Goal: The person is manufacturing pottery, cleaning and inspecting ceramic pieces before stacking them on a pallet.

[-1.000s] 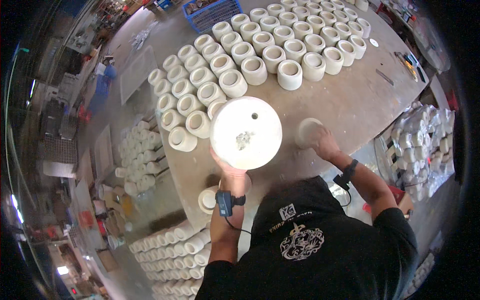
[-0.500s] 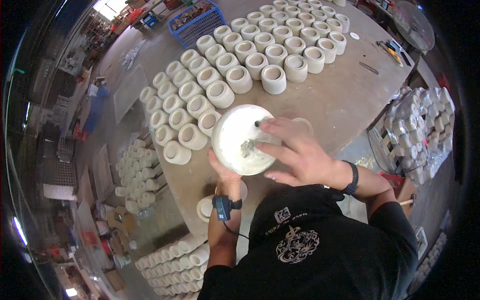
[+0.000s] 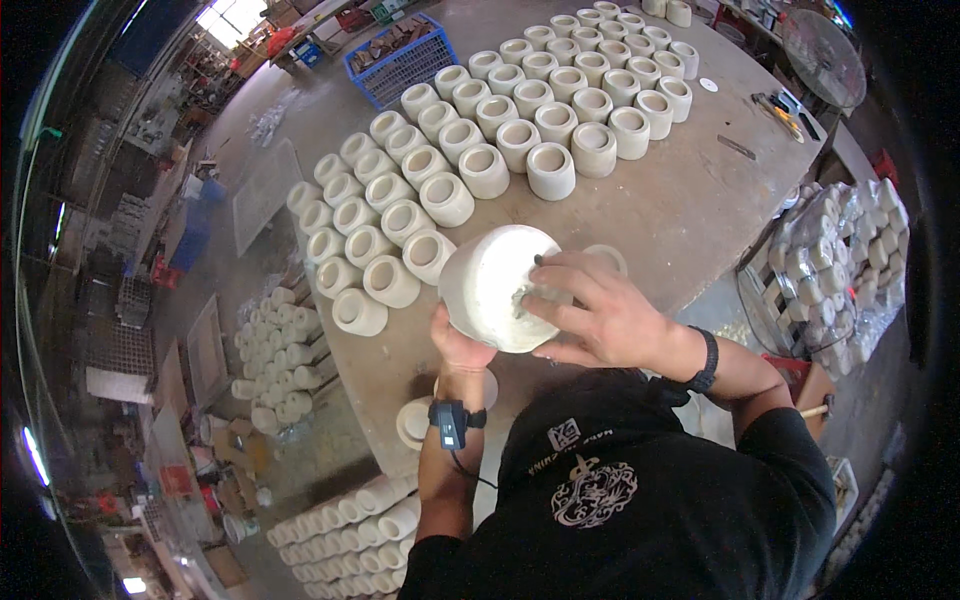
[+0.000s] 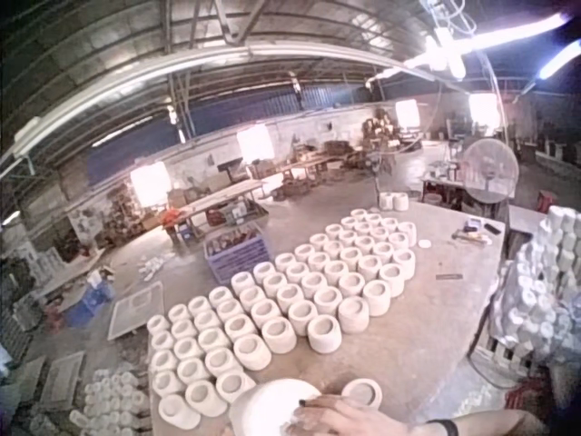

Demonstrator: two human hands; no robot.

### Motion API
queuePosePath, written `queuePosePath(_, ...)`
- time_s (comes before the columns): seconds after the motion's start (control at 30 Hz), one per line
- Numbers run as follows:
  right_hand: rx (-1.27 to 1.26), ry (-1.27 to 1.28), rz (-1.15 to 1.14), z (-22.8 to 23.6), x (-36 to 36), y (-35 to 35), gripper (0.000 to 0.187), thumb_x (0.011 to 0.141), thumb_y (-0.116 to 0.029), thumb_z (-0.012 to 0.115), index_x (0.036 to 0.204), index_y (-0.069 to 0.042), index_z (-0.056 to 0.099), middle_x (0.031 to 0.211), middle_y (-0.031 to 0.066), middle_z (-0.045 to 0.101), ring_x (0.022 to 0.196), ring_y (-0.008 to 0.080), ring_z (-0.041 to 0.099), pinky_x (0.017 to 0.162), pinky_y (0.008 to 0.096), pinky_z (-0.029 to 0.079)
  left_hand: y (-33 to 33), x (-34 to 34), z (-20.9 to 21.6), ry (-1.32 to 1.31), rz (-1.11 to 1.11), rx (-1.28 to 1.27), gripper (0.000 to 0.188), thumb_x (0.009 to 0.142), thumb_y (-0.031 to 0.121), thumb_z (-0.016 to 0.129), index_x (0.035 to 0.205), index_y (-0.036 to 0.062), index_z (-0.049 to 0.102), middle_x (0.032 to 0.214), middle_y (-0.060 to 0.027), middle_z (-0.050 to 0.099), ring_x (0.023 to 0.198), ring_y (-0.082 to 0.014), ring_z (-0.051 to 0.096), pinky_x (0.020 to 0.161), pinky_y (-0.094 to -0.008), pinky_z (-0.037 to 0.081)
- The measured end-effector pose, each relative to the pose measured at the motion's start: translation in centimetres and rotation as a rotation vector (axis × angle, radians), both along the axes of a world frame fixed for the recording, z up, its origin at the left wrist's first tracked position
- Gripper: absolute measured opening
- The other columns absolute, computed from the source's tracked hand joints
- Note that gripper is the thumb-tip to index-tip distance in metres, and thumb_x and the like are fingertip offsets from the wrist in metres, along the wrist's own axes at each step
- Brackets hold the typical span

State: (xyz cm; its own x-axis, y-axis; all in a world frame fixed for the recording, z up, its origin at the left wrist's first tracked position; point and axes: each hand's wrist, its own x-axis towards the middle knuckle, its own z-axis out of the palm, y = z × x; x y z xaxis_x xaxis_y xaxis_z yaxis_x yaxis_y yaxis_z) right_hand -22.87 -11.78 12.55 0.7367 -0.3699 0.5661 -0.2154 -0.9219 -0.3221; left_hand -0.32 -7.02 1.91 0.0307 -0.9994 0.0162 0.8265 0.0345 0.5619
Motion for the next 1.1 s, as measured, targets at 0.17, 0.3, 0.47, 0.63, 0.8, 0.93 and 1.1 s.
queuePosePath(0.17,0.087,0.033,-0.004,0.2,-0.7,0.3,0.055,0.073,-0.029,0.078,0.12,-0.01,0.057,0.122,0.0139,0.051,0.114,0.0354,0.05,0.095,0.0459,0.044,0.2,-0.4,-0.2,-0.035,0.025,0.005,0.087,0.079,0.061,0.06,0.143,0.0071,0.039,0.143,-0.014,0.045,0.13,-0.0334,0.045,0.108,-0.0494,0.038)
queuePosePath(0.3,0.166,-0.002,-0.05,0.3,-0.6,0.6,0.061,0.071,-0.025,0.079,0.123,-0.009,0.054,0.121,0.0154,0.05,0.113,0.0362,0.049,0.093,0.0454,0.044,0.3,-0.7,-0.5,-0.042,0.014,0.021,0.087,0.079,0.06,0.06,0.144,0.0072,0.039,0.143,-0.0136,0.045,0.131,-0.0328,0.044,0.109,-0.0493,0.037)
queuePosePath(0.47,0.168,0.046,-0.026,0.5,-0.8,0.8,0.061,0.069,-0.023,0.079,0.123,-0.007,0.054,0.12,0.0151,0.05,0.114,0.0361,0.049,0.094,0.0451,0.044,0.3,-0.7,-0.6,-0.004,-0.013,0.007,0.085,0.079,0.059,0.06,0.143,0.0075,0.04,0.142,-0.0132,0.046,0.13,-0.0328,0.045,0.109,-0.0493,0.037)
queuePosePath(0.63,0.213,0.035,0.0,0.2,-0.5,0.7,0.059,0.068,-0.021,0.079,0.12,-0.008,0.055,0.121,0.0146,0.05,0.114,0.036,0.049,0.095,0.0455,0.044,0.4,-0.7,-0.7,-0.004,-0.02,0.011,0.083,0.08,0.059,0.059,0.144,0.008,0.039,0.142,-0.0132,0.046,0.131,-0.0326,0.044,0.109,-0.0499,0.036)
queuePosePath(0.8,0.2,0.027,-0.046,-0.1,-0.1,0.7,0.055,0.068,-0.021,0.08,0.117,-0.008,0.057,0.121,0.0139,0.05,0.116,0.0364,0.048,0.096,0.0457,0.044,0.4,-0.6,-0.7,0.034,-0.05,-0.039,0.08,0.083,0.057,0.057,0.144,0.0083,0.038,0.144,-0.0125,0.044,0.133,-0.0323,0.042,0.111,-0.0502,0.033)
queuePosePath(0.93,0.189,0.007,-0.019,-0.4,-0.1,0.6,0.054,0.068,-0.021,0.08,0.115,-0.008,0.058,0.121,0.0139,0.05,0.116,0.0366,0.049,0.096,0.0456,0.044,0.4,-0.6,0.1,0.055,-0.047,-0.052,0.077,0.086,0.054,0.054,0.145,0.0087,0.036,0.145,-0.0126,0.043,0.133,-0.0317,0.042,0.111,-0.05,0.033)
queuePosePath(1.1,0.328,-0.073,-0.016,-1.4,-0.4,-0.5,0.054,0.066,-0.016,0.08,0.114,-0.007,0.057,0.12,0.0145,0.053,0.114,0.0348,0.052,0.094,0.0442,0.045,0.8,-0.8,1.6,-0.022,0.016,0.115,0.069,0.091,0.047,0.051,0.143,0.0044,0.036,0.141,-0.0135,0.047,0.13,-0.0303,0.045,0.109,-0.0478,0.036)
